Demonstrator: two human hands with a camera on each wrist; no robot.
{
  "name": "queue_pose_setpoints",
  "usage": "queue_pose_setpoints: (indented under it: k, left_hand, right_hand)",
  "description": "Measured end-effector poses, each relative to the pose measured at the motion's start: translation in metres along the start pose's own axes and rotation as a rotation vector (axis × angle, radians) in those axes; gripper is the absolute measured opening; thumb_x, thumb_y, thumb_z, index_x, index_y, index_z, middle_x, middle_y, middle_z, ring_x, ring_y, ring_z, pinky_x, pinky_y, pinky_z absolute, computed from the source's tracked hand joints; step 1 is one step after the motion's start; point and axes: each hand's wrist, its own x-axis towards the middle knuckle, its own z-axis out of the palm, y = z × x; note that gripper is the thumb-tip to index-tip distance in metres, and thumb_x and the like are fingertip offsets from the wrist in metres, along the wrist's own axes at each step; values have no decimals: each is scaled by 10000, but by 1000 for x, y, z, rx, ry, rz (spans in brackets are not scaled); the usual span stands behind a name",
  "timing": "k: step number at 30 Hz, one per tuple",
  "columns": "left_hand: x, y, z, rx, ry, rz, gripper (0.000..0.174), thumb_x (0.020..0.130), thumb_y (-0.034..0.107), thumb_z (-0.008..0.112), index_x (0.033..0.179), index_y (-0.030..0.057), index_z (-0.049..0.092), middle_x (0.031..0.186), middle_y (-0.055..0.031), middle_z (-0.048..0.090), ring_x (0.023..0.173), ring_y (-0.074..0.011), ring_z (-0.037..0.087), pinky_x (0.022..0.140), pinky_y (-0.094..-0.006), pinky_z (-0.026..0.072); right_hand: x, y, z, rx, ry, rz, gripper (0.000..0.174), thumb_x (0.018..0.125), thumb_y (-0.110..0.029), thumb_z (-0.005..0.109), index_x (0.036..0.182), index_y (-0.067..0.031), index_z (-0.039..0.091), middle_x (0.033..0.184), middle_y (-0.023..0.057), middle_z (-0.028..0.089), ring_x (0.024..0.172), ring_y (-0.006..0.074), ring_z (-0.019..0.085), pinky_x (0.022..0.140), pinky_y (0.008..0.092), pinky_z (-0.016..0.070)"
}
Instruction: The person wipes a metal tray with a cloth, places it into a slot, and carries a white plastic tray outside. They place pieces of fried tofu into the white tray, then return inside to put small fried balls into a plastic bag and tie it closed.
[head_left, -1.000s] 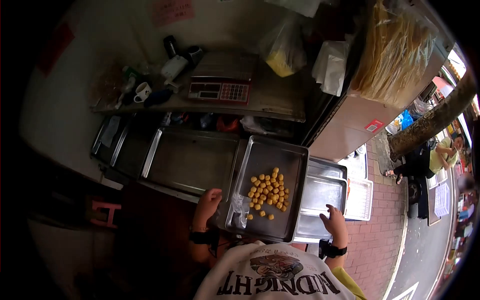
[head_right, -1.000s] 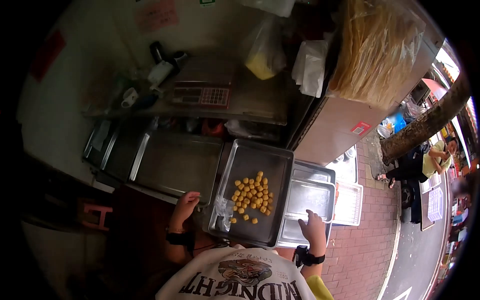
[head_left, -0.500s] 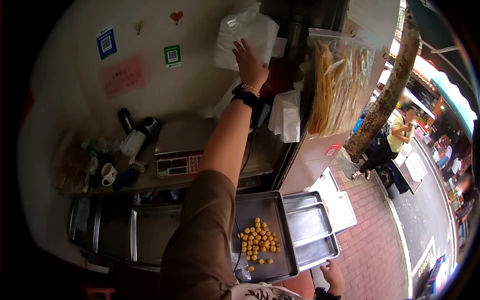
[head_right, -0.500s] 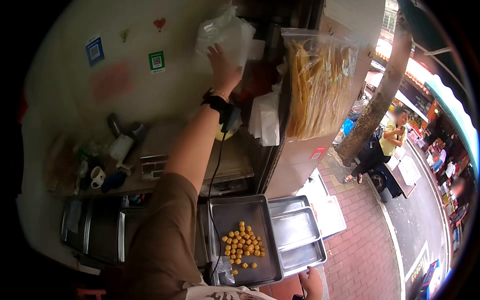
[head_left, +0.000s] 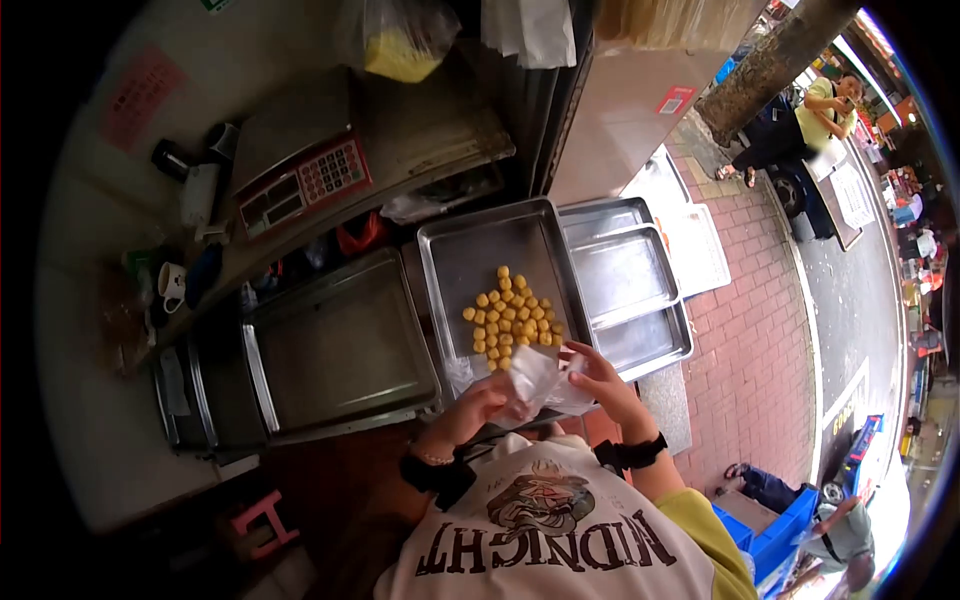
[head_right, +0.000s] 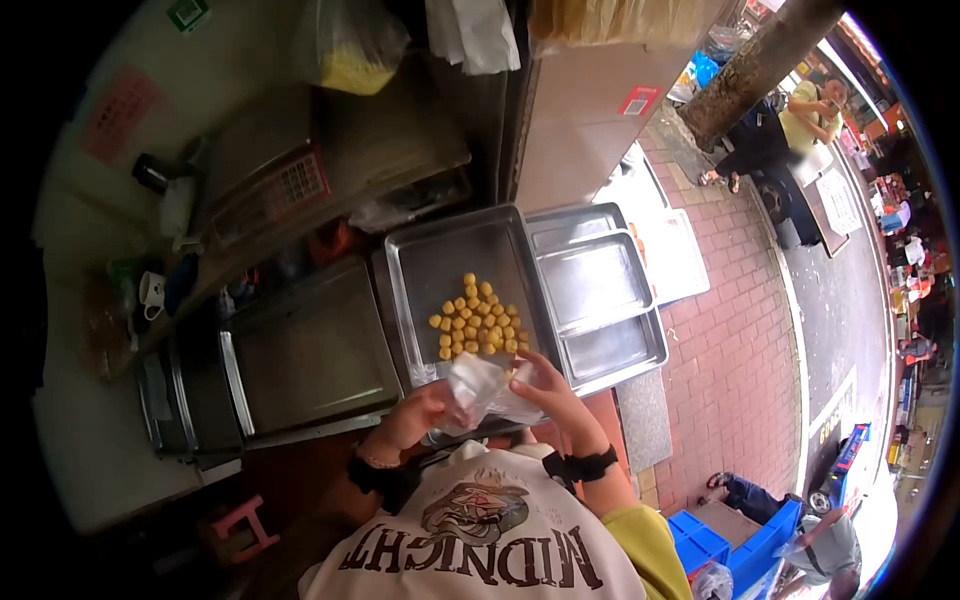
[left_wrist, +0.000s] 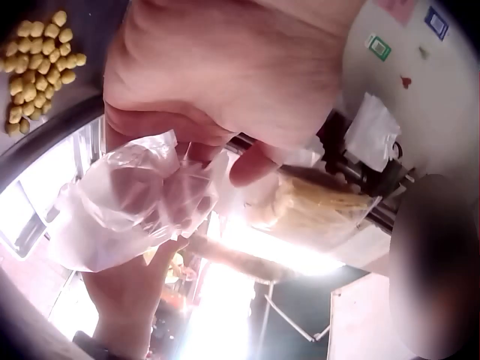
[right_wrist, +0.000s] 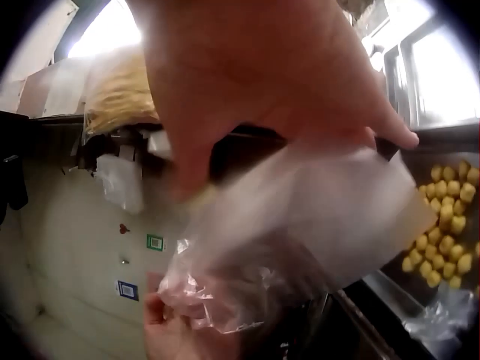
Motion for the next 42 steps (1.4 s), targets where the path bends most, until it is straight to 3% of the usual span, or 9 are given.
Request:
queue_pose_setpoints:
  k: [8, 10, 16, 19, 24, 31, 34, 40, 42]
  left_hand:
    - [-95, -19, -13, 280, 560, -163, 385, 831, 102, 586, 1180, -49, 523, 1140, -148, 593, 1014, -217, 591, 859, -320, 477]
    - [-82, -16, 6, 131, 573, 332, 425, 821, 33, 568, 1230, -46, 483, 1228, -167, 545, 1055, -218, 570, 874, -324, 458]
    - [-67, -24, 44, 126, 587, 693, 607, 785, -137, 508, 1334, 58, 335, 1070, -131, 601, 962, -184, 580, 871, -325, 460]
    - [-64, -30, 50, 107, 654, 722, 590, 779, -111, 573, 1298, 80, 368, 975, -80, 596, 922, -170, 577, 861, -320, 461]
    - [-65, -28, 47, 58, 628, 824, 428, 775, -55, 655, 1136, 92, 477, 955, -30, 578, 883, -125, 566, 822, -279, 465]
    - [-65, -7, 61, 170, 673, 785, 296, 887, 97, 579, 1162, 58, 478, 934, -16, 587, 778, -76, 547, 692, -211, 453]
    - [-65, -4, 61, 271, 647, 700, 205, 939, 174, 508, 1080, 30, 545, 843, -16, 598, 699, -56, 514, 626, -191, 419]
    - [-75, -16, 29, 535, 1006, 667, 266, 945, 235, 507, 829, 14, 599, 767, -24, 586, 655, -69, 482, 593, -223, 401]
    - [-77, -13, 43, 1364, 846, 503, 241, 934, 243, 526, 841, 26, 574, 788, -17, 570, 681, -80, 484, 616, -246, 403]
  right_hand:
    - [22, 11, 81, -125, -302, 92, 483, 796, -145, 712, 1200, -43, 469, 908, 59, 589, 813, 108, 544, 738, 235, 442]
    - [23, 7, 82, -113, -286, -8, 511, 794, -78, 699, 1235, -48, 441, 976, 49, 565, 885, 107, 517, 780, 242, 431]
    - [18, -18, 68, -579, -242, -57, 278, 788, 21, 626, 1062, -7, 586, 1017, 48, 596, 915, 120, 539, 804, 242, 436]
    - [12, -18, 76, -454, 13, -607, 314, 776, 134, 473, 1023, 11, 623, 1137, 98, 569, 1015, 187, 570, 855, 267, 450]
    - [6, -35, 67, -507, 242, -831, 390, 764, 93, 461, 1111, -22, 599, 1121, 137, 581, 995, 265, 589, 864, 302, 447]
    - [-15, -48, 71, 209, -270, -353, 420, 810, -60, 586, 1222, -2, 523, 1159, 115, 584, 1081, 187, 534, 910, 255, 397]
    - [-23, -55, 80, -318, -646, -86, 416, 817, -93, 620, 1208, 15, 527, 1069, 94, 623, 997, 144, 571, 868, 238, 414]
    - [-24, -36, 71, -102, -177, -28, 372, 839, -135, 614, 1179, -9, 528, 972, 53, 620, 884, 115, 585, 789, 235, 443]
    - [-21, -31, 64, -95, 88, 16, 313, 851, -127, 602, 1136, -15, 535, 973, 52, 613, 861, 135, 592, 783, 257, 460]
